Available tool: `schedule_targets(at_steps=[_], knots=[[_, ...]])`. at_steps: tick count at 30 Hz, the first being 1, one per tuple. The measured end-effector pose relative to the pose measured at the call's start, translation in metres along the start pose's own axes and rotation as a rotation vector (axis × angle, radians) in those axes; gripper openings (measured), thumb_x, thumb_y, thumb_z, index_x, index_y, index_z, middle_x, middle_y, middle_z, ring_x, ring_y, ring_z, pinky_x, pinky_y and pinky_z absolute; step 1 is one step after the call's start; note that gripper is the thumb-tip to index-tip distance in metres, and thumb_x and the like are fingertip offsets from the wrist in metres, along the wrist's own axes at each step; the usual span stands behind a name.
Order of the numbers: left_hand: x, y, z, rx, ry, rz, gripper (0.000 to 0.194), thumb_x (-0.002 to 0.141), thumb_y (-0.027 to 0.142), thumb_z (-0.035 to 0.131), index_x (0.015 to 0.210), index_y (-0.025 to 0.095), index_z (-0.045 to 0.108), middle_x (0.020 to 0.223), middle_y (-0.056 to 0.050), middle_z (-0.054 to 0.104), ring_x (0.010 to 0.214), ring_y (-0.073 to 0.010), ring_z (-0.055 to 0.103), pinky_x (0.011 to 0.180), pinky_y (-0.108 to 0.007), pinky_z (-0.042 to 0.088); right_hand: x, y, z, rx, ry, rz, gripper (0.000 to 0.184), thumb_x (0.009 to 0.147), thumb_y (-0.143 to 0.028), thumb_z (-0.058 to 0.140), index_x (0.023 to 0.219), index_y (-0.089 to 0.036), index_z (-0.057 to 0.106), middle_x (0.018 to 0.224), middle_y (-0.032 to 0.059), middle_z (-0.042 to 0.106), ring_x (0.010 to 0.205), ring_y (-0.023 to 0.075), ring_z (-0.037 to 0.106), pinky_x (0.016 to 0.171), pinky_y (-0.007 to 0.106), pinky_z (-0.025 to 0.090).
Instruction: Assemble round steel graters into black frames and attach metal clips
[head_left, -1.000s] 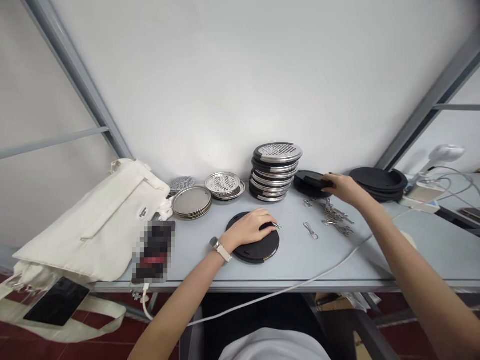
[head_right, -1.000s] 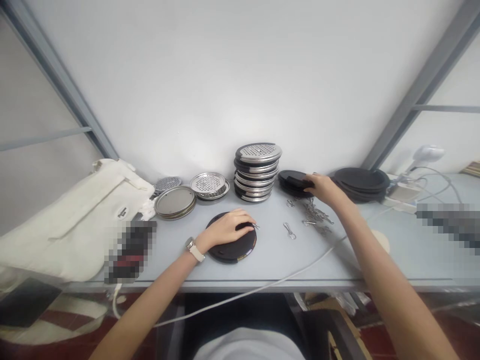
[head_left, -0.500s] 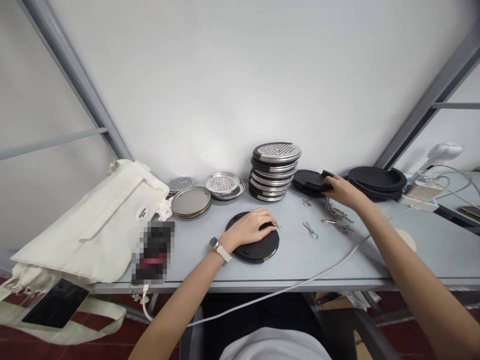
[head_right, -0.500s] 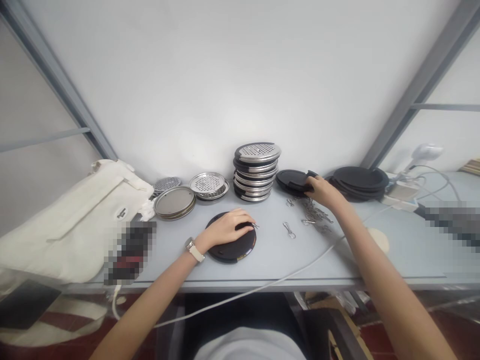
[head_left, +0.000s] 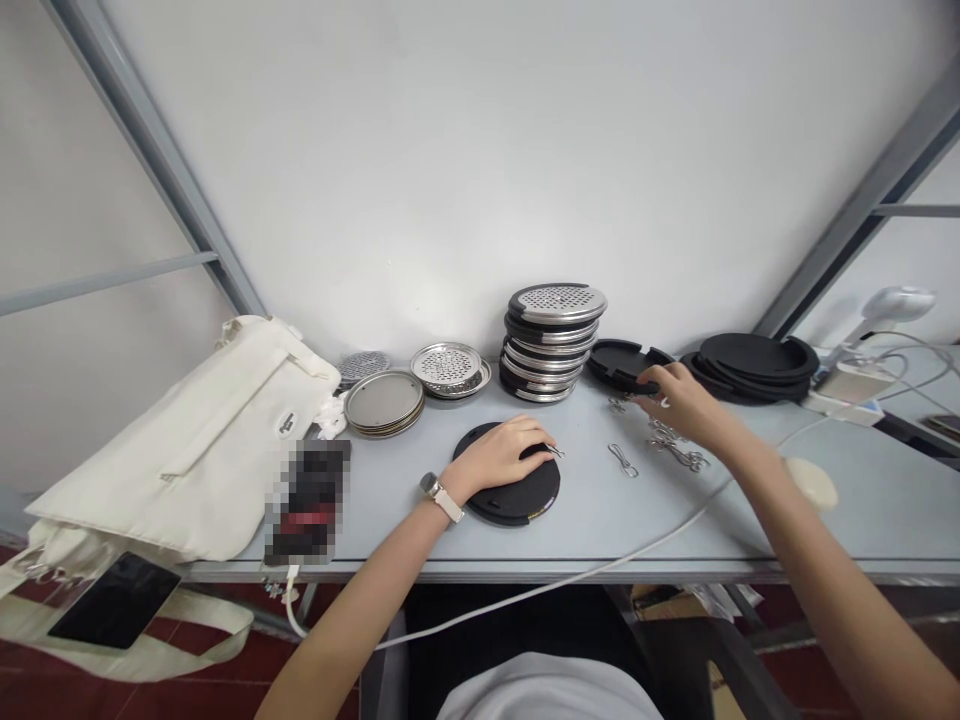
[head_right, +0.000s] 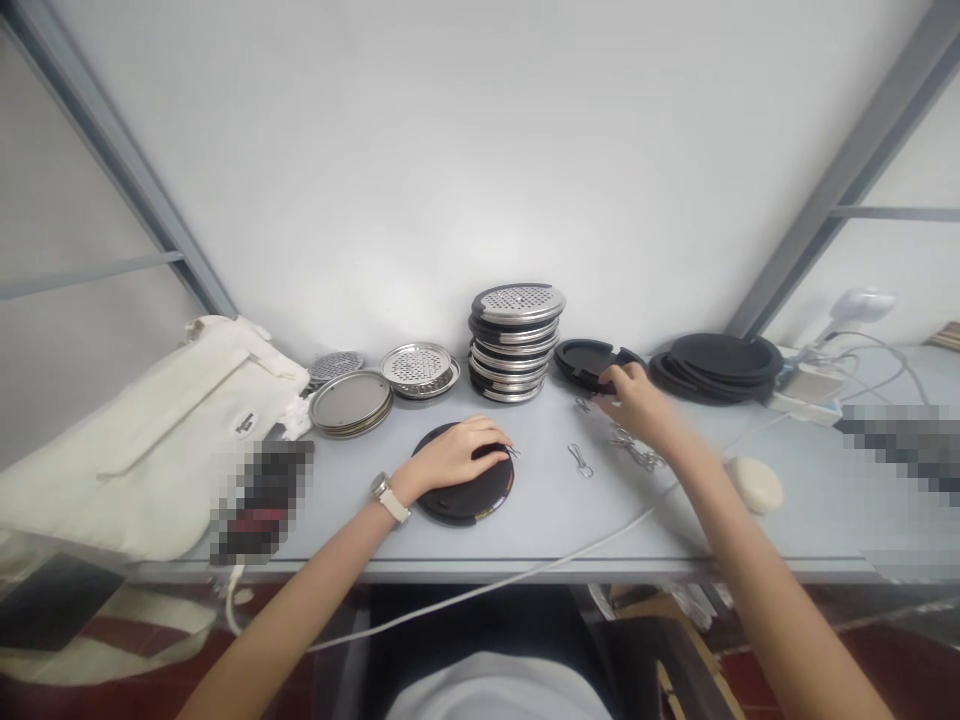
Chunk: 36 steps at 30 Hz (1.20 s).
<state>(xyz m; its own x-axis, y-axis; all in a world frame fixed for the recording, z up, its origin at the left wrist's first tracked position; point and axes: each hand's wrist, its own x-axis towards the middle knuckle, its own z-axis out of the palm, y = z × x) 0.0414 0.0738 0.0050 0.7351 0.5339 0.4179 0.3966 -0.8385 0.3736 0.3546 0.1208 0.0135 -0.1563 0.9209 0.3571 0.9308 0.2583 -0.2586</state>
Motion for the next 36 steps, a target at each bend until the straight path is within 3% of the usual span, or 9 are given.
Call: schedule_targets(at_steps=[4,6,10,14,36], knots=[[0.000,0.002,-0.002,0.000,-0.006,-0.006,0.021,0.093,0.025,0.048,0.105,0.017,0.062,0.102,-0.007,0.064,0.102,-0.0189,0.055,0.091,-0.031,0.044,-0.032,-0.066,0.002,0.283,-0.189,-0.203,0.022,0.092,-0.040,0.043,0.095,-0.021,0.052,0.089,0.0065,0.058,0.072,0.0172,0.057,0.068,0.029,0.046],[0.000,0.003,-0.003,0.002,-0.002,-0.016,0.021,0.092,0.026,0.048,0.107,0.017,0.061,0.102,-0.006,0.064,0.102,-0.0191,0.055,0.091,-0.032,0.044,-0.043,-0.095,0.011,0.341,-0.269,-0.208,0.028,0.094,-0.042,0.035,0.087,-0.021,0.051,0.077,0.0034,0.060,0.065,0.0169,0.056,0.063,0.028,0.043],[0.001,0.004,-0.003,0.005,0.007,-0.028,0.017,0.091,0.026,0.050,0.103,0.017,0.059,0.101,-0.005,0.065,0.099,-0.0192,0.056,0.091,-0.033,0.043,-0.054,-0.124,0.036,0.369,-0.253,-0.153,0.024,0.096,-0.037,0.028,0.087,-0.022,0.044,0.070,0.0018,0.060,0.059,0.0171,0.055,0.058,0.027,0.039],[0.002,0.004,-0.002,-0.019,0.021,-0.043,0.018,0.089,0.024,0.053,0.105,0.018,0.057,0.106,-0.006,0.064,0.103,-0.0192,0.056,0.093,-0.033,0.043,-0.060,-0.124,0.047,0.362,-0.246,-0.158,0.021,0.096,-0.033,0.028,0.085,-0.023,0.042,0.069,0.0018,0.059,0.060,0.0175,0.056,0.057,0.026,0.036],[0.003,0.001,0.000,-0.204,0.032,-0.086,0.019,0.084,0.021,0.059,0.103,0.017,0.060,0.102,-0.005,0.065,0.094,-0.0169,0.061,0.090,-0.031,0.045,-0.068,-0.123,0.049,0.359,-0.183,-0.142,0.029,0.095,-0.033,0.028,0.074,-0.022,0.045,0.062,0.0005,0.057,0.057,0.0164,0.054,0.057,0.026,0.031]])
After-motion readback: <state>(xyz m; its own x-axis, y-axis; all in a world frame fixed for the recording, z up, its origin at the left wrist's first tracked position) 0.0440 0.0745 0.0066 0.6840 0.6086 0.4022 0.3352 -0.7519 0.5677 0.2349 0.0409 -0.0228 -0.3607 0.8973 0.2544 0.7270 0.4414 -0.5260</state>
